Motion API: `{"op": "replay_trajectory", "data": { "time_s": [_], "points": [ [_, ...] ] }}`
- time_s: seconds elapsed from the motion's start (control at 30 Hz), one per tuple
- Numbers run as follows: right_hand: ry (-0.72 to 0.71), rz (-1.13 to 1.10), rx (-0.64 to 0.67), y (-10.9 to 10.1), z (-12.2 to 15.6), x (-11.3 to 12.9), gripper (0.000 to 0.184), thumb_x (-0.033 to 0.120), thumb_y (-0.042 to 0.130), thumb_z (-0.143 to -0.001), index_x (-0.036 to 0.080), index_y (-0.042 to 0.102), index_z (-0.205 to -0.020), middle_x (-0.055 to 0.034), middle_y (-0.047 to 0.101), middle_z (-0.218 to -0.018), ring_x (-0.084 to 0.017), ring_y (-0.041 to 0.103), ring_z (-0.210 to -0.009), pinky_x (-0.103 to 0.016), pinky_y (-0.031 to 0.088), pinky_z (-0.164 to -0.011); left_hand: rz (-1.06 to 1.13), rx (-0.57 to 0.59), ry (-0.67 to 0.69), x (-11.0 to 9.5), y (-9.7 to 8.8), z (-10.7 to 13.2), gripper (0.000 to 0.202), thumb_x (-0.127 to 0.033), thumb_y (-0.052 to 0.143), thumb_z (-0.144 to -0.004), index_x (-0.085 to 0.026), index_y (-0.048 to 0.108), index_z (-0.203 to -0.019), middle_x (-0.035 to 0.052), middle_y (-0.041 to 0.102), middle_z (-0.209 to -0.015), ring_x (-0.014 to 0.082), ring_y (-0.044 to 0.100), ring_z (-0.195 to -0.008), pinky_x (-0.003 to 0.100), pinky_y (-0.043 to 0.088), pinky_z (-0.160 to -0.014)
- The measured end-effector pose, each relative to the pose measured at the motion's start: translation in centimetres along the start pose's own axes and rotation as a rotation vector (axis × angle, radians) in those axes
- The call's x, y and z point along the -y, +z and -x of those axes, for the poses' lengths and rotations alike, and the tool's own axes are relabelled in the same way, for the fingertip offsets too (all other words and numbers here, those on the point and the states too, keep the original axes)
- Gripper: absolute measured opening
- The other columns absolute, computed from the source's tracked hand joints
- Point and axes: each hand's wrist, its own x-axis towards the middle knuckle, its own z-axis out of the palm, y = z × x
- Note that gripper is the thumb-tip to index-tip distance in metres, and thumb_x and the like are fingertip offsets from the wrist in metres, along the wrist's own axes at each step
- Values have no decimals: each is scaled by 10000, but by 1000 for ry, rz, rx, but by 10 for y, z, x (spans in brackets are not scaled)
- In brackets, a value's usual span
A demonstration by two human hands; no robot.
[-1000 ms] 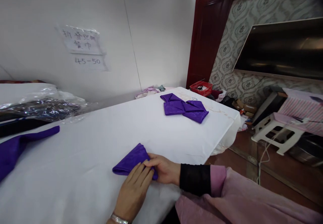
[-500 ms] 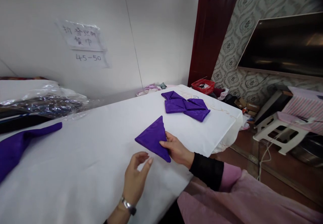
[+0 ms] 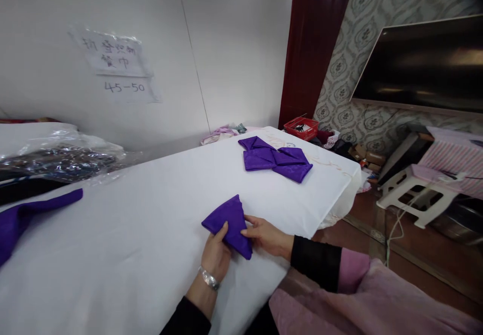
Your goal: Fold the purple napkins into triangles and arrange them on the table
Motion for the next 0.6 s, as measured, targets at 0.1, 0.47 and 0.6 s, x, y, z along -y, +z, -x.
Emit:
{"op": "replay_trajectory", "data": {
  "time_s": [0.1, 0.47, 0.6],
  "points": [
    [-30, 262, -239, -49, -4, 27, 671, 254, 729, -668, 156, 469, -1278, -68, 669, -952, -161, 621, -748, -310, 498, -682, -6, -20, -23, -3, -9, -4, 240, -98, 582, -812, -171, 640, -1033, 61, 729, -898, 174, 692, -793, 309, 556, -791],
    [105, 517, -1086, -207, 0, 154, 560, 378, 596, -830, 106, 414, -1284, -175, 587, -1050, -174, 620, -738, -302, 540, -570, -70, -14, -66, -7, -15, -14, 268, -124, 615, -794, -181, 649, -1054, 79, 719, -972, 206, 685, -865, 321, 563, -803],
    [216, 553, -1085, -215, -24, 159, 396, 352, 575, -864, 98, 516, -1162, -124, 604, -1004, -163, 615, -747, -319, 547, -610, -83, 14, -64, -6, -18, -14, 300, -149, 637, -781, -183, 646, -1079, 83, 716, -985, 215, 684, -869, 330, 563, -805]
  ]
}}
